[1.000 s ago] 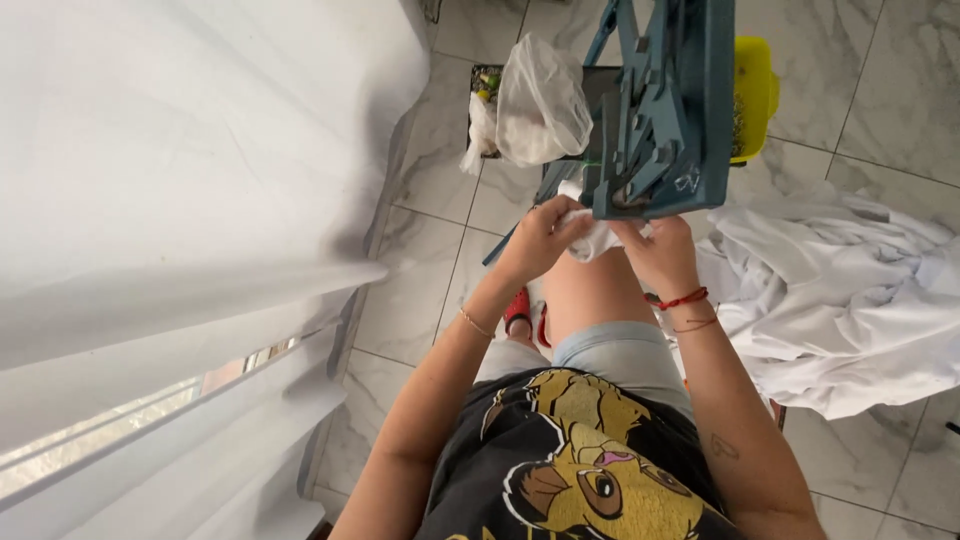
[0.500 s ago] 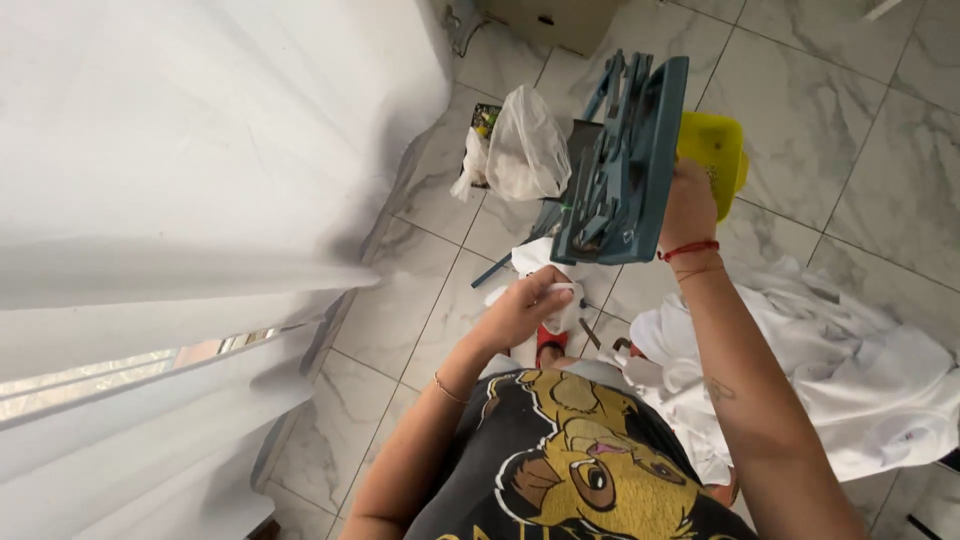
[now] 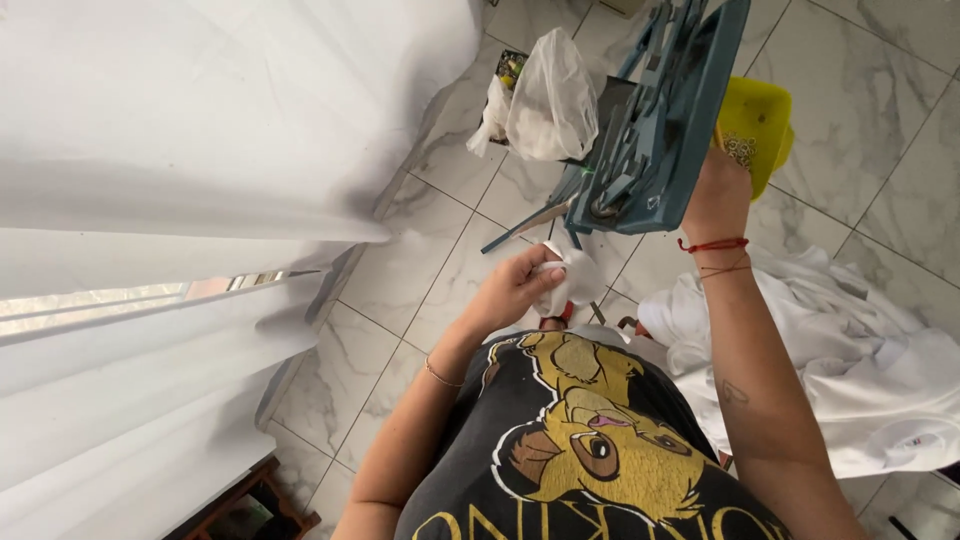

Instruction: Attaching metal snaps to fabric garments using a manual snap press machine

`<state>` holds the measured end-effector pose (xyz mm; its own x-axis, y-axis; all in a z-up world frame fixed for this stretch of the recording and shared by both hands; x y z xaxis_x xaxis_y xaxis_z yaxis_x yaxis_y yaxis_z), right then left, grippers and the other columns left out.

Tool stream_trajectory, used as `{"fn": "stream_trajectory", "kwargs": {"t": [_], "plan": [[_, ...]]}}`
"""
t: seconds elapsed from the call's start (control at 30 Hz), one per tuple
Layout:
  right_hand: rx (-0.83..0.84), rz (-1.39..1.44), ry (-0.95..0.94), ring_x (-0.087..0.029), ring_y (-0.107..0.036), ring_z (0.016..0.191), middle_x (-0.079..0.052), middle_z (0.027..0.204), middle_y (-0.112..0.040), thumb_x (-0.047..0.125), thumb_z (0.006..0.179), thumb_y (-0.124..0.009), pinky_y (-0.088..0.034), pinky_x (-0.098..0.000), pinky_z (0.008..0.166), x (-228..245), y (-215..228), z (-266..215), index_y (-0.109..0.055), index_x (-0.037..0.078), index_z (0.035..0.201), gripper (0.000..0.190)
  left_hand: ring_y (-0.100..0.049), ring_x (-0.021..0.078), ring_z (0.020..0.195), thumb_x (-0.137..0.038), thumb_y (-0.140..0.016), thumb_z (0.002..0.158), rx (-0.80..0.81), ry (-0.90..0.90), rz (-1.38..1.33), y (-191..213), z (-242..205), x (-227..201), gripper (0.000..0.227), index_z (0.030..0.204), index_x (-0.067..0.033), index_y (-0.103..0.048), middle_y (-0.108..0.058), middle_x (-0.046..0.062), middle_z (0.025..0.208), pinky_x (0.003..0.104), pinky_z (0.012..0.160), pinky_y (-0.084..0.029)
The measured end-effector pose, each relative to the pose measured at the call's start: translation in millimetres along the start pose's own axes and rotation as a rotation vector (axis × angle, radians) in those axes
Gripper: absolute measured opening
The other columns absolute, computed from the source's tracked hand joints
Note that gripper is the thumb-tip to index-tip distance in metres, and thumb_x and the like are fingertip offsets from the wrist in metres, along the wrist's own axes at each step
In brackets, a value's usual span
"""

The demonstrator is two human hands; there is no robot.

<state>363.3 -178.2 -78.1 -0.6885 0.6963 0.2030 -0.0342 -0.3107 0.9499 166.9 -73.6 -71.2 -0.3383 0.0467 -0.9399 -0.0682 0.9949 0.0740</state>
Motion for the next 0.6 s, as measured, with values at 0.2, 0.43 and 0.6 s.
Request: {"fn": "stream_trajectory", "kwargs": {"t": [0.2,0.43,0.6], "plan": [[0.124,0.349,-0.194,-0.03,-0.058,0.088,-0.014,0.098,-0.06,0.005,0.091,-0.044,-0.046,-0.0378,0.08,-10,-16,-19,-0.056,0.001,0.107,0.021,-0.051,0.0235,0.07,-0.026,-0.052,0.086,0.013,-0.017,-0.021,0,9,11,0.019,0.092,-0.0084,-0.054,-0.054,0.013,0.07,0.036,0.071,-0.042],[0.226,0.709,-0.369,-0.028,-0.059,0.087,-0.011,0.099,-0.06,0.001,0.088,-0.045,-0.048,-0.0343,0.078,-20,-33,-30,-0.055,0.002,0.106,0.021,-0.051,0.0235,0.072,-0.027,-0.053,0.086,0.023,-0.037,-0.024,1,9,6,0.02,0.093,-0.0085,-0.055,-0.054,0.012,0.071,0.035,0.071,-0.042],[0.308,1.062,-0.517,-0.026,-0.061,0.086,-0.008,0.1,-0.06,-0.002,0.085,-0.047,-0.05,-0.0308,0.076,-9,-39,-37,-0.055,0.003,0.105,0.023,-0.053,0.0261,0.071,-0.027,-0.053,0.086,-0.008,-0.012,-0.059,3,9,17,0.021,0.093,-0.007,-0.056,-0.054,0.014,0.072,0.037,0.07,-0.042]]}}
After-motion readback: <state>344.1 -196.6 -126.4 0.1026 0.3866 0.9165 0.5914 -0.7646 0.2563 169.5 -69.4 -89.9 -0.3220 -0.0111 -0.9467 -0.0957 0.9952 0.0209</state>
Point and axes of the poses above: each hand's wrist, its own z-axis towards the middle knuckle, its own y-axis out of the back of the hand, x = y × z, the point moved 9 cm from there along z, towards the middle knuckle
